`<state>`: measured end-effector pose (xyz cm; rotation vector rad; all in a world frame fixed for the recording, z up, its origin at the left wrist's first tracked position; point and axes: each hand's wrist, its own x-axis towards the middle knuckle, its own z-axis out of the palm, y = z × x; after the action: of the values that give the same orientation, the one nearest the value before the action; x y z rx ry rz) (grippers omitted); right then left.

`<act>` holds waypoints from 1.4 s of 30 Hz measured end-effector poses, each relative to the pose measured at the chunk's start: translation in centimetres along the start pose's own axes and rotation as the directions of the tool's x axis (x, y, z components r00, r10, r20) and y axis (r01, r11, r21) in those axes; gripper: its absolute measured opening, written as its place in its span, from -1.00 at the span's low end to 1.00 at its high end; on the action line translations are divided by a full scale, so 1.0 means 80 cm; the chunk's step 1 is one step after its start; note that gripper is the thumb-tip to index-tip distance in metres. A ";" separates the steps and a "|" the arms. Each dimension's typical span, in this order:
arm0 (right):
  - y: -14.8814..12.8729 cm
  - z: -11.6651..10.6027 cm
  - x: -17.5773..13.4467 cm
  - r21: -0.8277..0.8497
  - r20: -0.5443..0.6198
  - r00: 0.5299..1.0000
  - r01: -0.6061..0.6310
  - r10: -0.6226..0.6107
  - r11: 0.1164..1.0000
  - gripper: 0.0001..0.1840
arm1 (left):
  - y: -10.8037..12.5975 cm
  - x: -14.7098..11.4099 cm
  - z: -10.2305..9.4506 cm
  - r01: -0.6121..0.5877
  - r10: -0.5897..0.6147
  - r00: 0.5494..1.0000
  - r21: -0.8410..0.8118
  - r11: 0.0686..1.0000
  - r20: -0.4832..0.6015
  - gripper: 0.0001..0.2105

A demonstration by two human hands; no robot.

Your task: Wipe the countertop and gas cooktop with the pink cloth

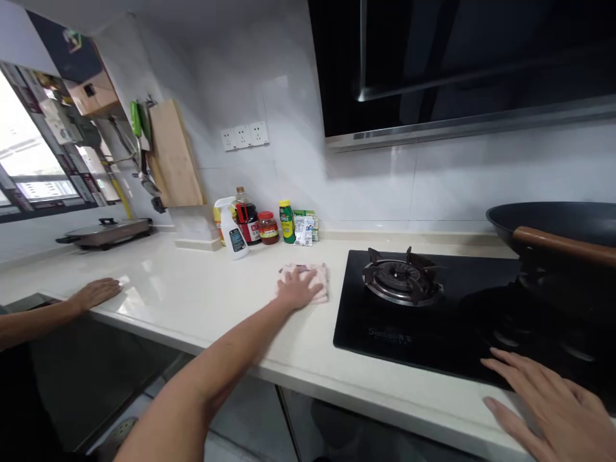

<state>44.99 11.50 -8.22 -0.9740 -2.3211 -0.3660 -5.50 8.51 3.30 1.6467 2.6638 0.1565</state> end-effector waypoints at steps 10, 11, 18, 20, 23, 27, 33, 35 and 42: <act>-0.081 -0.032 0.079 0.212 0.345 0.921 -0.267 0.184 0.940 -0.33 | 0.032 -0.144 -0.002 -0.411 0.414 0.908 0.057 0.910 -0.060 -0.50; -0.096 -0.029 0.088 0.228 0.352 0.921 -0.256 0.166 0.940 -0.34 | 0.022 -0.162 0.000 -0.454 0.460 0.884 0.077 0.887 -0.080 -0.50; -0.146 0.018 0.089 0.108 0.258 0.950 -0.208 0.174 0.972 -0.26 | -0.006 -0.213 0.001 -0.558 0.559 0.826 0.029 0.829 -0.070 -0.53; -0.143 0.021 0.083 0.101 0.239 0.956 -0.199 0.170 0.975 -0.27 | 0.011 -0.191 -0.002 -0.487 0.487 0.873 -0.031 0.873 -0.012 -0.50; -0.138 0.017 0.083 0.108 0.227 0.960 -0.192 0.163 0.975 -0.31 | 0.055 -0.136 -0.004 -0.366 0.374 0.926 -0.111 0.924 0.053 -0.44; -0.135 0.013 0.086 0.119 0.207 0.966 -0.181 0.154 0.976 -0.34 | 0.116 -0.070 0.001 -0.217 0.231 0.970 -0.158 0.963 0.080 -0.35; -0.128 0.022 0.082 0.102 0.217 0.967 -0.160 0.135 0.982 -0.33 | 0.120 -0.066 0.010 -0.220 0.223 0.975 -0.148 0.964 0.007 -0.40; -0.126 0.026 0.081 0.101 0.228 0.964 -0.165 0.139 0.981 -0.31 | 0.096 -0.071 0.012 -0.243 0.246 0.969 -0.131 0.961 0.000 -0.42; -0.128 0.019 0.083 0.090 0.254 0.954 -0.187 0.159 0.978 -0.31 | -0.025 -0.045 -0.011 0.025 -0.026 1.000 -0.065 0.998 -0.009 -0.34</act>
<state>33.29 8.79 -5.54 -1.2136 -2.4193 -0.0423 -5.73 4.29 3.79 1.5974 2.6555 0.2481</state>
